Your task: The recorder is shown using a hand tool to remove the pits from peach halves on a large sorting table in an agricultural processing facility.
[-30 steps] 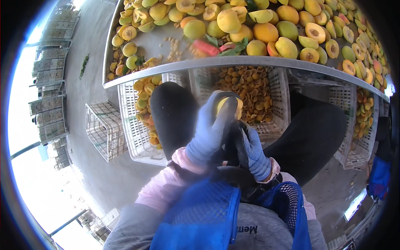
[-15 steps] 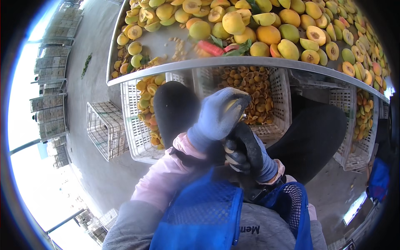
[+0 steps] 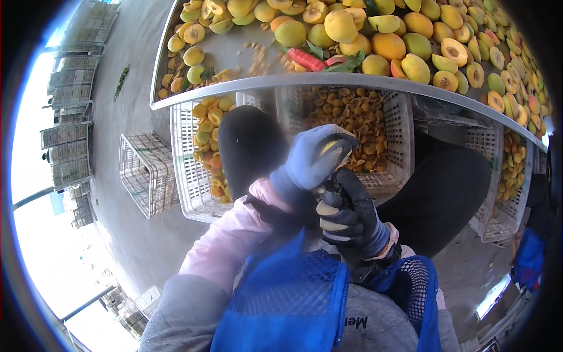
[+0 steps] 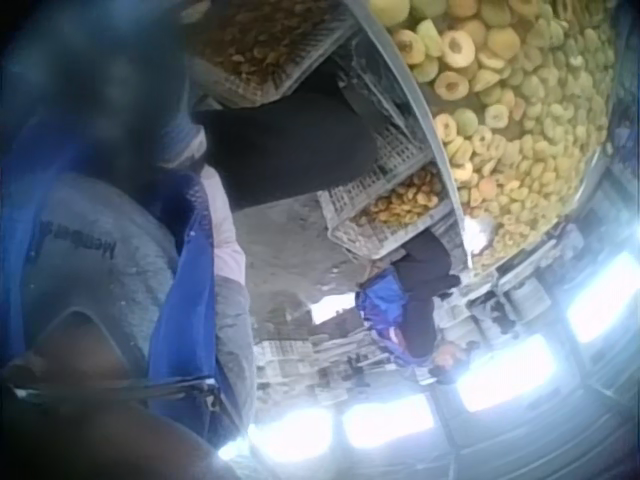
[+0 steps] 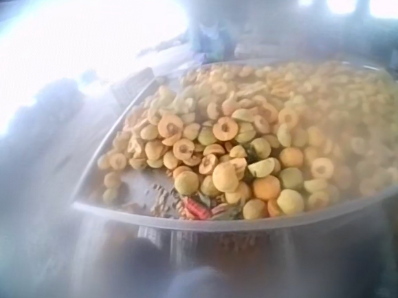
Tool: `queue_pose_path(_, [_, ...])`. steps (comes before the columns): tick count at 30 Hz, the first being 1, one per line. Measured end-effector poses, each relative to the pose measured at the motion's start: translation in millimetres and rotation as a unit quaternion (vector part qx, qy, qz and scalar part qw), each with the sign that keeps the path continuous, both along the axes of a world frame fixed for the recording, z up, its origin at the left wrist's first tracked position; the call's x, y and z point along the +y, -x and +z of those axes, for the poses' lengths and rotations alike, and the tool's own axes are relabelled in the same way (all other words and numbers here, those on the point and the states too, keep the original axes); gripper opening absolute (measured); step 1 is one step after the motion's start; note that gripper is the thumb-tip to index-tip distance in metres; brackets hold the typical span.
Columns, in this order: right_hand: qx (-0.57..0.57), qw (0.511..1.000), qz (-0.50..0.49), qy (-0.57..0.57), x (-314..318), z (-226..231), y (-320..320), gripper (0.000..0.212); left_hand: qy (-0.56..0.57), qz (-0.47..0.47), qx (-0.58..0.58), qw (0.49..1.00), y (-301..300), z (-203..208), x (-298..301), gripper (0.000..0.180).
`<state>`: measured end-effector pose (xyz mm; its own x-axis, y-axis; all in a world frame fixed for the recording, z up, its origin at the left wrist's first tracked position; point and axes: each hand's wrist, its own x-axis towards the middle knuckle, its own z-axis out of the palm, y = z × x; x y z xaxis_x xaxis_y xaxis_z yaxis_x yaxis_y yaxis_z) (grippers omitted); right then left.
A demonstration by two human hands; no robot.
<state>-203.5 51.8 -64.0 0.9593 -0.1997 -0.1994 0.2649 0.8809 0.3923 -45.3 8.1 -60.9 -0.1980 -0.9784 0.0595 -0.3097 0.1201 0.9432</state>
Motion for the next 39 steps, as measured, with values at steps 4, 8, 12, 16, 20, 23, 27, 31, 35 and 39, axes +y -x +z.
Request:
queue_pose_path(4, [-0.118,0.991,-0.055,-0.043,0,-2,-6,0.045,-0.002,-0.011,0.200,0.980,8,-9,6,0.025])
queue_pose_path(8, [-0.151,0.984,-0.058,-0.079,1,-3,-4,0.044,-0.164,0.051,0.265,0.949,18,3,15,0.035])
queue_pose_path(12, [-0.160,0.982,-0.053,-0.089,7,-4,-4,0.043,-0.141,0.012,0.281,0.949,12,-3,14,0.033])
queue_pose_path(16, [-0.248,0.961,-0.060,-0.105,9,-4,-13,0.044,-0.215,-0.010,0.386,0.897,8,6,12,0.028])
queue_pose_path(20, [-0.191,0.971,-0.137,0.036,-1,5,-7,0.047,0.080,0.150,0.031,0.985,20,-23,40,0.022])
queue_pose_path(23, [-0.065,0.986,-0.117,-0.095,-8,-22,-3,0.046,-0.078,0.244,0.219,0.942,-6,-21,44,0.019])
queue_pose_path(27, [-0.062,0.994,-0.082,-0.031,-8,-39,1,0.048,-0.106,0.223,0.470,0.847,-39,12,46,0.031])
queue_pose_path(31, [-0.126,0.989,-0.067,0.029,-11,-30,-1,0.050,-0.002,0.354,0.046,0.934,-143,21,83,0.040])
queue_pose_path(35, [-0.054,0.997,-0.038,0.045,-17,-10,1,0.049,-0.059,0.465,-0.369,0.803,-172,6,74,0.045])
queue_pose_path(39, [0.116,0.977,-0.012,0.179,-23,1,1,0.048,0.067,0.361,-0.195,0.909,-95,46,-32,0.021])
